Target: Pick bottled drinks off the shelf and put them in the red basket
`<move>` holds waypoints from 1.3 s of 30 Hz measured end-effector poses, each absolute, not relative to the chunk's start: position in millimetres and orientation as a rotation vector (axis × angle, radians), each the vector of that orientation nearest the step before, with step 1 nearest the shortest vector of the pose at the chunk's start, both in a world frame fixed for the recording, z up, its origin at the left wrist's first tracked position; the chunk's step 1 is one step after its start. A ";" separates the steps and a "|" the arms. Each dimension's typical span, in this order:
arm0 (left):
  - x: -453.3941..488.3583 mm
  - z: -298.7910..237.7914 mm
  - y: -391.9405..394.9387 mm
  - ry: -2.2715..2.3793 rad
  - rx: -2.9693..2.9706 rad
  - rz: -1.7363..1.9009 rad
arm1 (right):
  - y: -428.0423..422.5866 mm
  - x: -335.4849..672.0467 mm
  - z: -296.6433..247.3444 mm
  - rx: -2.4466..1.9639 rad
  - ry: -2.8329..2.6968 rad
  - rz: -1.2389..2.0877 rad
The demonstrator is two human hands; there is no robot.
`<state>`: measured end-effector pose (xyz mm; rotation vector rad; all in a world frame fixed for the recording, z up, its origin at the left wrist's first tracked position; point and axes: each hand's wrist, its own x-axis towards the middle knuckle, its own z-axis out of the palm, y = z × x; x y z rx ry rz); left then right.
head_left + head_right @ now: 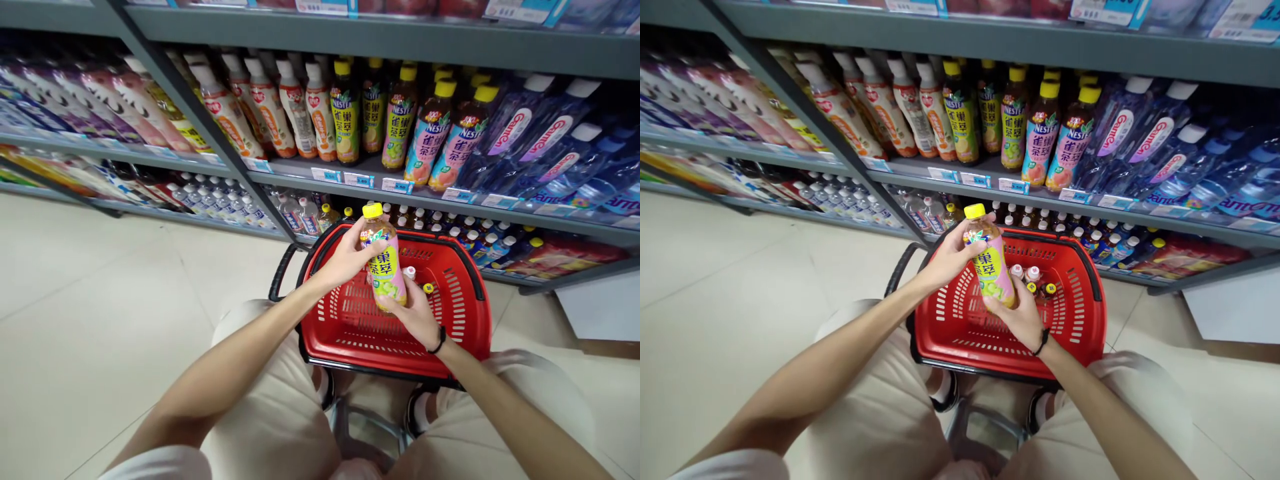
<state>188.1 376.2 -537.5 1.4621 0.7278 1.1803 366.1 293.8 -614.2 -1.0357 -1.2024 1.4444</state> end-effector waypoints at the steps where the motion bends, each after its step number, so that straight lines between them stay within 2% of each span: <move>1: 187.4 -538.4 376.5 0.726 1.481 1.185 | 294.1 367.0 -616.0 -1.071 -1.226 1.396; 6: 185.5 -542.1 376.8 0.732 1.508 1.199 | 296.0 369.8 -621.9 -1.161 -1.262 1.292; 39: 187.2 -546.8 373.9 0.799 1.576 1.183 | 289.1 366.3 -622.0 -1.070 -1.303 1.413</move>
